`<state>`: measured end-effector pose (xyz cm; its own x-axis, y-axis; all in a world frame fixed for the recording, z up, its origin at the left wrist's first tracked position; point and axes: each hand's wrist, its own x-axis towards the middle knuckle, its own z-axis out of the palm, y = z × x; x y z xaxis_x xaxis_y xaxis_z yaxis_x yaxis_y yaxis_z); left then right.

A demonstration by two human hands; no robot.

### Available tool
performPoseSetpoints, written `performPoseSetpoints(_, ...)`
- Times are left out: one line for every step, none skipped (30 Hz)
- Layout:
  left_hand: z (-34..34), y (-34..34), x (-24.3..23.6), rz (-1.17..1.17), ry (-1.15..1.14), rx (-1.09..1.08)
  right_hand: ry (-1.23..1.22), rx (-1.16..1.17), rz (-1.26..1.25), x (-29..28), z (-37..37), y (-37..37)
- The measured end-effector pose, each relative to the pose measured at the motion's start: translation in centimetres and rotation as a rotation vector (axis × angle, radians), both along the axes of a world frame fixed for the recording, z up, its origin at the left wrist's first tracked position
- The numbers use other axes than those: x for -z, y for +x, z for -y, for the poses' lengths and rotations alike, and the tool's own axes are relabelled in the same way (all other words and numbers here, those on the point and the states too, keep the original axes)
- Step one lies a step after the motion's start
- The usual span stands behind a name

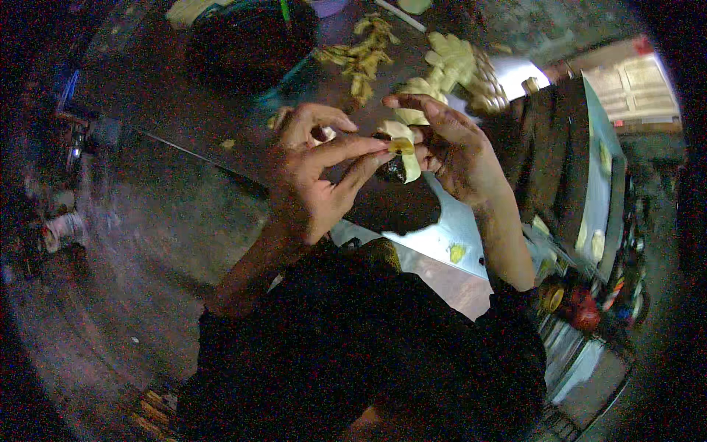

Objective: The person places pieces of chocolate into dough, rolls it out, and arranges the formed pastries onto a metal tray.

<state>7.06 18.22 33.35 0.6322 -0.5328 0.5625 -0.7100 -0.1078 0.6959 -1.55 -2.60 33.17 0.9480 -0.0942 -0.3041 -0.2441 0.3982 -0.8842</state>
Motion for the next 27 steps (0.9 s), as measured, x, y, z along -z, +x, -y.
performPoseSetpoints(0.0,-1.8,-0.3,0.080,0.079,-0.001,0.005,0.027,0.029,0.2,-0.1,-2.7)
performPoseSetpoints(0.1,-3.1,0.0,0.049,0.067,0.078,0.156,0.052,0.030,-0.7,-0.8,-4.9)
performPoseSetpoints(0.6,-4.8,0.7,-0.209,-0.016,0.145,0.182,0.200,0.015,0.4,-1.5,-7.1)
performPoseSetpoints(1.0,-6.4,1.6,-0.469,-0.089,0.210,0.208,0.220,0.050,0.2,-2.2,-9.1)
performPoseSetpoints(1.5,-7.9,2.3,-0.738,-0.153,0.270,0.235,0.240,0.081,0.2,-2.7,-10.9)
performPoseSetpoints(1.8,-10.0,1.8,-0.959,-0.126,0.380,0.252,0.239,0.121,1.2,-2.8,-13.2)
performPoseSetpoints(2.0,-12.3,1.3,-1.182,-0.079,0.459,0.229,0.280,0.190,1.8,-3.3,-15.2)
performPoseSetpoints(2.3,-14.0,1.6,-1.403,-0.140,0.544,0.165,0.330,0.222,2.7,-3.7,-17.2)
performPoseSetpoints(2.7,-15.4,2.4,-1.610,-0.165,0.616,0.101,0.392,0.251,3.4,-4.2,-19.0)
performPoseSetpoints(2.7,-15.5,3.1,-1.824,-0.177,0.663,0.022,0.440,0.239,3.7,-4.4,-20.5)
performPoseSetpoints(3.1,-16.8,3.0,-1.854,-0.193,0.680,-0.053,0.483,0.219,4.1,-4.3,-22.5)
performPoseSetpoints(3.4,-18.1,3.0,-1.885,-0.224,0.692,-0.068,0.483,0.217,4.2,-4.4,-24.1)
performPoseSetpoints(3.6,-19.3,3.1,-1.915,-0.254,0.703,-0.083,0.483,0.214,4.1,-4.5,-25.8)
performPoseSetpoints(3.9,-20.6,3.0,-1.925,-0.269,0.755,-0.158,0.487,0.186,3.9,-4.2,-27.8)
performPoseSetpoints(4.1,-21.8,2.8,-1.908,-0.251,0.801,-0.251,0.471,0.209,3.1,-4.1,-29.6)
performPoseSetpoints(4.3,-23.0,2.7,-1.890,-0.234,0.845,-0.344,0.453,0.231,1.9,-4.0,-31.4)
performPoseSetpoints(4.5,-23.8,2.3,-1.872,-0.212,0.896,-0.440,0.441,0.249,0.1,-4.2,-32.7)
performPoseSetpoints(4.6,-24.4,2.7,-1.794,-0.201,0.922,-0.428,0.445,0.243,-1.4,-4.6,-33.6)
performPoseSetpoints(4.8,-24.9,2.7,-1.737,-0.171,0.936,-0.512,0.471,0.146,-2.5,-5.0,-34.2)
performPoseSetpoints(4.9,-25.6,2.5,-1.682,-0.142,0.949,-0.586,0.467,0.085,-3.1,-5.2,-35.0)
performPoseSetpoints(5.0,-26.1,2.4,-1.626,-0.117,0.959,-0.657,0.459,0.023,-3.6,-5.3,-35.7)
performPoseSetpoints(5.0,-26.2,2.3,-1.691,-0.113,0.912,-0.678,0.476,-0.005,-4.2,-5.6,-36.2)
performPoseSetpoints(5.0,-26.3,2.1,-1.651,-0.089,0.915,-0.701,0.489,-0.027,-4.9,-5.7,-36.3)
performPoseSetpoints(5.0,-26.4,1.9,-1.611,-0.069,0.914,-0.723,0.498,-0.048,-5.4,-5.8,-36.2)
performPoseSetpoints(4.9,-26.3,1.5,-1.570,-0.052,0.909,-0.694,0.531,-0.051,-5.7,-6.0,-36.0)
performPoseSetpoints(4.9,-26.5,0.9,-1.551,-0.059,0.862,-0.668,0.562,-0.057,-5.8,-6.2,-35.7)
performPoseSetpoints(4.7,-26.1,1.1,-1.521,-0.055,0.874,-0.642,0.589,-0.062,-5.9,-6.3,-35.3)
